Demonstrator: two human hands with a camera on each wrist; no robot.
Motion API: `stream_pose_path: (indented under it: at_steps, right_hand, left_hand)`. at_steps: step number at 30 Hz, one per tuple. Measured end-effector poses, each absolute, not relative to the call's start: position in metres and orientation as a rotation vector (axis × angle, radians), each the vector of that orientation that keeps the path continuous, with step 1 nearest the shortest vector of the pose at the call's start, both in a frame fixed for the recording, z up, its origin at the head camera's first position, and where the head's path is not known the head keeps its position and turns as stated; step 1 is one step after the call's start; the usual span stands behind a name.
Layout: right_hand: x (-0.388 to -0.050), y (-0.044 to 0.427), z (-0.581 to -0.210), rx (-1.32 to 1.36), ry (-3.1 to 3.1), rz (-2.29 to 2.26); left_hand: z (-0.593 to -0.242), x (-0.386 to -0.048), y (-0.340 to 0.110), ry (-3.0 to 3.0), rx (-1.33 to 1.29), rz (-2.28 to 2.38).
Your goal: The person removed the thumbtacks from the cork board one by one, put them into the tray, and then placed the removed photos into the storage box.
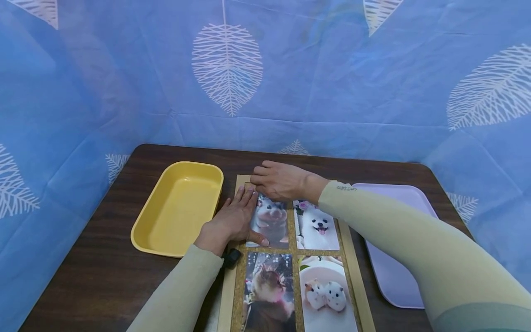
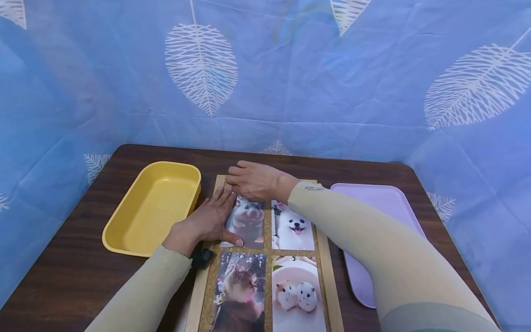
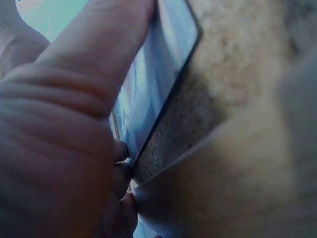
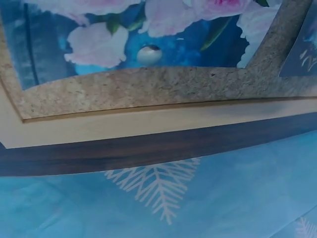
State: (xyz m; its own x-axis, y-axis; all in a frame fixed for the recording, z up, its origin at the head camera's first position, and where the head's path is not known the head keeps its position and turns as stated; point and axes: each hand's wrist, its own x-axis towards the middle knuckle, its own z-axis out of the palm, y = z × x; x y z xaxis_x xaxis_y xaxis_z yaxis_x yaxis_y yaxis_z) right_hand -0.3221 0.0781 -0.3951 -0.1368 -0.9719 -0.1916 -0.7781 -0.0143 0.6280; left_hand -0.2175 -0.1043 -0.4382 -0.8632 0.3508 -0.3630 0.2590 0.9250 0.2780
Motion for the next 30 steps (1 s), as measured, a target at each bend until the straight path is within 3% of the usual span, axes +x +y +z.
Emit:
stream_pose_path:
  at_steps: [15, 30]
  right_hand:
    - [-0.298, 0.127, -0.385, 1.632, -2.071, -0.594]
    - [-0.264, 0.205, -0.385, 1.469, -2.032, -0.393]
  left_hand:
    - [-0.440, -0.218, -0.105, 2.670, 0.460, 0.352]
    - [-0.439, -0.215, -0.107, 2.662, 0.508, 0.447]
